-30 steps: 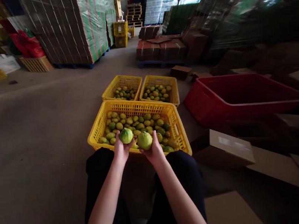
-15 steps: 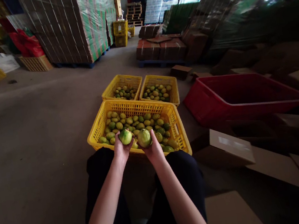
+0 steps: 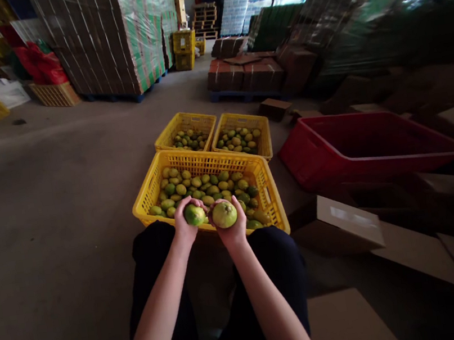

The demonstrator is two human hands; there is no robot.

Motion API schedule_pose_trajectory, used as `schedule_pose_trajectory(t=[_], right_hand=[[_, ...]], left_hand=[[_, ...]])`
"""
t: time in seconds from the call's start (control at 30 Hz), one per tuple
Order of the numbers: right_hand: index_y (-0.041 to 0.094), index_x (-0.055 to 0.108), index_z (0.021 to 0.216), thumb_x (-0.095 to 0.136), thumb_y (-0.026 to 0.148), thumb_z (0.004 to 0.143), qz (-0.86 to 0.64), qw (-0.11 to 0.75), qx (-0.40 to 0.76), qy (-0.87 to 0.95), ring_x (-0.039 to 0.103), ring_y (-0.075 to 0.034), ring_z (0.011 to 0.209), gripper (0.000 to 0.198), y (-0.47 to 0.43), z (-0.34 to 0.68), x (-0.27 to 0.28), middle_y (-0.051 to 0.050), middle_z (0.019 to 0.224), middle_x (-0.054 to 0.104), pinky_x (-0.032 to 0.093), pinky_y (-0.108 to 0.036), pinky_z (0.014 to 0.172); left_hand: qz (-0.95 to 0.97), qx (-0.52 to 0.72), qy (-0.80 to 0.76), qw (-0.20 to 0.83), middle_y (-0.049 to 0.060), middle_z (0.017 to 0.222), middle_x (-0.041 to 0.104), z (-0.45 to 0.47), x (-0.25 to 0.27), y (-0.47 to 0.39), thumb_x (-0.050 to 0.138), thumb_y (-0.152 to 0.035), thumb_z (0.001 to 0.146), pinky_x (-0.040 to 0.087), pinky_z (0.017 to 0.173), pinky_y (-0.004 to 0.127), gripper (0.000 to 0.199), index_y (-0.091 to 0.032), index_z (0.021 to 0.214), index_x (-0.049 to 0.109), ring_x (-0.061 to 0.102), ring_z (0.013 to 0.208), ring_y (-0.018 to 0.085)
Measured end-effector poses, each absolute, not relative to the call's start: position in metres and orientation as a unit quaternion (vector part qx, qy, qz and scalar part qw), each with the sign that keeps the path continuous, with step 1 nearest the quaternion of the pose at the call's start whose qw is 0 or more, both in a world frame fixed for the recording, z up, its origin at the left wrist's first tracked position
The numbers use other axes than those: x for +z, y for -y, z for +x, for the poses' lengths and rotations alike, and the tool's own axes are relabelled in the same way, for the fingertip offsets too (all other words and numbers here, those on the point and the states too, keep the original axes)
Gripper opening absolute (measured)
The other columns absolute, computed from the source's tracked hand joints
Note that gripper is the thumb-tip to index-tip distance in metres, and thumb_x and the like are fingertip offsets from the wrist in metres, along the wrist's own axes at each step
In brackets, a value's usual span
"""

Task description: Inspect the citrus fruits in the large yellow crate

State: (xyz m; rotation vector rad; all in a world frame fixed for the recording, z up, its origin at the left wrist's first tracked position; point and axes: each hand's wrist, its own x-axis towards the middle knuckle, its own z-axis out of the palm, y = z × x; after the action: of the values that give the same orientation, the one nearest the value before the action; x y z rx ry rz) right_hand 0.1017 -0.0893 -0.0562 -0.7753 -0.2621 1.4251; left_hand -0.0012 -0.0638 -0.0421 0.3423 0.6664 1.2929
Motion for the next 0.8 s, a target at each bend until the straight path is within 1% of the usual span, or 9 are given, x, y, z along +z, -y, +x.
schedule_pose_trajectory(t=[0.1, 0.17, 0.3, 0.33, 0.4, 0.47, 0.53, 0.67, 0.8], right_hand=[[0.022, 0.069, 0.082, 0.062, 0.058, 0.08, -0.341, 0.686, 0.638, 0.076, 0.064, -0.014, 0.054, 0.037, 0.087, 0.103, -0.055, 0.0, 0.069, 0.071, 0.047, -0.023, 0.044], [0.023, 0.069, 0.095, 0.06, 0.051, 0.086, -0.336, 0.688, 0.641, 0.048, 0.069, -0.016, 0.062, 0.031, 0.087, 0.104, -0.054, -0.001, 0.079, 0.075, 0.054, -0.025, 0.053], [0.018, 0.069, 0.098, 0.06, 0.034, 0.088, -0.313, 0.681, 0.661, 0.005, 0.075, -0.022, 0.08, 0.021, 0.087, 0.107, -0.05, -0.007, 0.087, 0.078, 0.062, -0.032, 0.069], [0.018, 0.069, 0.097, 0.06, 0.033, 0.088, -0.312, 0.681, 0.663, -0.003, 0.075, -0.022, 0.08, 0.019, 0.087, 0.108, -0.049, -0.007, 0.086, 0.078, 0.062, -0.032, 0.068], [0.017, 0.068, 0.093, 0.06, 0.034, 0.089, -0.326, 0.671, 0.666, -0.021, 0.073, -0.019, 0.068, 0.019, 0.087, 0.11, -0.047, -0.005, 0.081, 0.077, 0.06, -0.027, 0.057], [0.017, 0.067, 0.088, 0.06, 0.037, 0.09, -0.349, 0.653, 0.672, -0.032, 0.067, -0.015, 0.053, 0.022, 0.086, 0.111, -0.046, -0.004, 0.071, 0.074, 0.053, -0.021, 0.043], [0.016, 0.066, 0.084, 0.06, 0.039, 0.089, -0.364, 0.642, 0.674, -0.03, 0.062, -0.013, 0.045, 0.025, 0.086, 0.111, -0.046, -0.003, 0.065, 0.071, 0.046, -0.018, 0.036], [0.016, 0.066, 0.084, 0.064, 0.034, 0.085, -0.35, 0.669, 0.655, -0.036, 0.066, -0.015, 0.053, 0.017, 0.087, 0.111, -0.046, -0.003, 0.069, 0.072, 0.05, -0.02, 0.041], [0.016, 0.066, 0.085, 0.064, 0.026, 0.083, -0.338, 0.677, 0.652, -0.047, 0.072, -0.018, 0.064, 0.01, 0.086, 0.112, -0.045, -0.005, 0.073, 0.074, 0.058, -0.025, 0.053]], left_hand=[[0.05, 0.605, -0.333, 0.721, 0.001, 0.057, 0.059, -0.003, -0.044, 0.061, 0.054, -0.025, 0.08, 0.05, 0.055, 0.022, 0.028, -0.016, 0.054, 0.058, 0.06, 0.054, 0.012], [-0.034, 0.615, -0.35, 0.706, 0.002, 0.061, 0.063, -0.005, -0.045, 0.058, 0.05, -0.022, 0.083, 0.055, 0.061, 0.025, 0.025, -0.016, 0.062, 0.062, 0.063, 0.058, 0.013], [-0.077, 0.62, -0.346, 0.7, 0.006, 0.072, 0.071, -0.008, -0.046, 0.054, 0.048, -0.023, 0.09, 0.061, 0.073, 0.03, 0.022, -0.014, 0.083, 0.068, 0.07, 0.072, 0.018], [-0.069, 0.614, -0.347, 0.705, 0.007, 0.074, 0.072, -0.009, -0.045, 0.054, 0.048, -0.025, 0.092, 0.062, 0.074, 0.03, 0.023, -0.013, 0.087, 0.068, 0.071, 0.074, 0.019], [-0.053, 0.595, -0.346, 0.724, 0.008, 0.076, 0.073, -0.01, -0.044, 0.055, 0.047, -0.029, 0.095, 0.062, 0.074, 0.03, 0.026, -0.013, 0.091, 0.067, 0.073, 0.077, 0.02], [-0.041, 0.563, -0.333, 0.756, 0.01, 0.079, 0.074, -0.009, -0.042, 0.057, 0.048, -0.03, 0.096, 0.063, 0.077, 0.031, 0.027, -0.012, 0.094, 0.067, 0.074, 0.083, 0.022], [-0.037, 0.525, -0.317, 0.789, 0.012, 0.082, 0.074, -0.009, -0.04, 0.06, 0.05, -0.029, 0.096, 0.063, 0.082, 0.036, 0.026, -0.01, 0.098, 0.067, 0.074, 0.091, 0.025], [-0.054, 0.487, -0.305, 0.817, 0.016, 0.085, 0.074, -0.007, -0.032, 0.066, 0.053, -0.027, 0.094, 0.064, 0.083, 0.039, 0.027, -0.006, 0.106, 0.066, 0.074, 0.094, 0.028], [-0.097, 0.514, -0.29, 0.802, 0.013, 0.083, 0.072, -0.009, -0.025, 0.067, 0.052, -0.029, 0.095, 0.065, 0.073, 0.031, 0.028, -0.007, 0.108, 0.063, 0.074, 0.085, 0.023]])
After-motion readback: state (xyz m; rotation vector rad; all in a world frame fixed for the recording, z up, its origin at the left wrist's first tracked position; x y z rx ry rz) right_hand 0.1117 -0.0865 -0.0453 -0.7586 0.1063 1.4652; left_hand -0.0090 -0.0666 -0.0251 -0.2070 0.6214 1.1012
